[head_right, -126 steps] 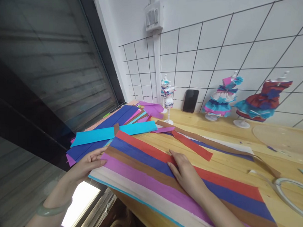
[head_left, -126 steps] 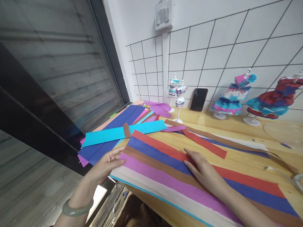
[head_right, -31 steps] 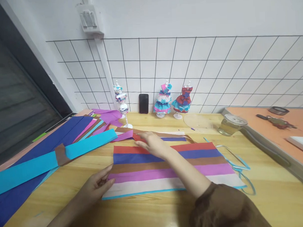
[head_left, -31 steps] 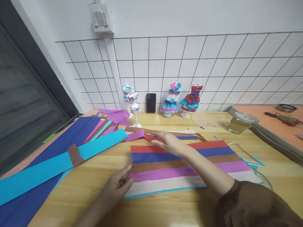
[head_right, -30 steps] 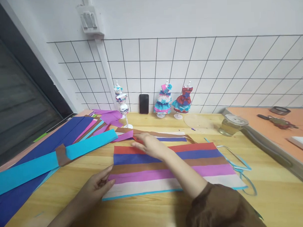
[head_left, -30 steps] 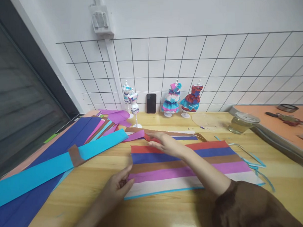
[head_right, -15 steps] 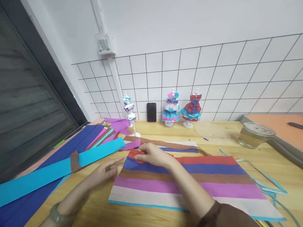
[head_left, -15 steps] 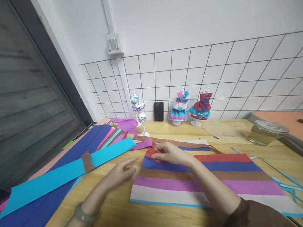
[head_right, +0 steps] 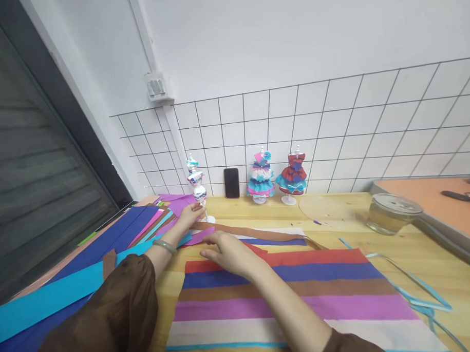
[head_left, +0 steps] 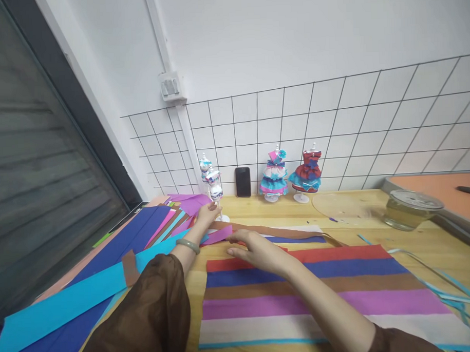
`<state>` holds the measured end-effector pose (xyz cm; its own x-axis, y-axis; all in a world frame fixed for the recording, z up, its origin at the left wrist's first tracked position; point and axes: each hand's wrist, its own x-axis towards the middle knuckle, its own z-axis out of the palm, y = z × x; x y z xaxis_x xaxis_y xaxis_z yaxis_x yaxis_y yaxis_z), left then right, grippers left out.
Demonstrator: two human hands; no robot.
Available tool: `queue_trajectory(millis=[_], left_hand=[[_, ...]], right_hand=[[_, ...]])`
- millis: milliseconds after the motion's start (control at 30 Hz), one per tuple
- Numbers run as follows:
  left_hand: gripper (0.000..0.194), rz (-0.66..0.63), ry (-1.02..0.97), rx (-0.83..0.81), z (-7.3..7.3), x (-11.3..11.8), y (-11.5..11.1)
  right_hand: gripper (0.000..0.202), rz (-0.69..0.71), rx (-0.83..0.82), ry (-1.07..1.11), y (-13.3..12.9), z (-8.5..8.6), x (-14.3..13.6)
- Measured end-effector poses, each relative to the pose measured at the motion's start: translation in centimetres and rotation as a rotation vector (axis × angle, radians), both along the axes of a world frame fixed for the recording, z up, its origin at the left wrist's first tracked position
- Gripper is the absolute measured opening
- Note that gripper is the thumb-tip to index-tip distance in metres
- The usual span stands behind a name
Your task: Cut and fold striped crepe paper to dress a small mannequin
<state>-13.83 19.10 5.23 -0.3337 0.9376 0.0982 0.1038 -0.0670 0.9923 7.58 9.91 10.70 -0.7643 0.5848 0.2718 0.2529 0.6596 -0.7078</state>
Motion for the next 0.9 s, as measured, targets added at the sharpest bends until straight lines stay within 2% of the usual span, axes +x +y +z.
queue_trajectory(millis=[133, 267, 367, 433, 500, 600, 700, 800, 900], left_hand=[[0.033, -0.02, 0.048, -0.028, 0.0, 0.7, 1.3], [0.028, -0.015, 0.038, 0.032, 2.0, 1.5, 0.5], [0.028, -0.037, 0.01, 0.101, 4.2, 2.4, -2.4], [0.031, -0.08, -0.008, 0.123, 5.4, 3.3, -5.4], [0.034, -0.142, -0.031, 0.111, 5.9, 4.4, -8.8], [0.03, -0.286, -0.148, 0.02, 5.5, 6.2, -13.4], [0.026, -0.339, -0.239, -0.041, 4.5, 7.4, -16.1], [0.026, -0.327, -0.289, -0.041, 3.6, 7.3, -16.8], [0.028, -0.178, -0.354, 0.024, 3.1, 5.6, -16.3]], right_hand=[[0.024, -0.014, 0.012, -0.008, 0.0, 0.2, 0.0], [0.022, -0.023, 0.045, 0.062, 0.3, 0.0, -0.2], [0.02, -0.129, 0.099, 0.203, 0.7, 0.3, -0.3], [0.019, -0.213, 0.132, 0.299, 0.8, 0.7, -0.1], [0.018, -0.28, 0.169, 0.384, 0.7, 1.0, 0.2], [0.017, -0.337, 0.202, 0.451, 0.3, 1.3, 0.4], [0.015, -0.305, 0.223, 0.429, -0.2, 0.9, 0.0], [0.014, -0.265, 0.239, 0.389, -0.4, 0.4, -0.7], [0.015, -0.279, 0.221, 0.246, -0.2, 0.4, -0.4]])
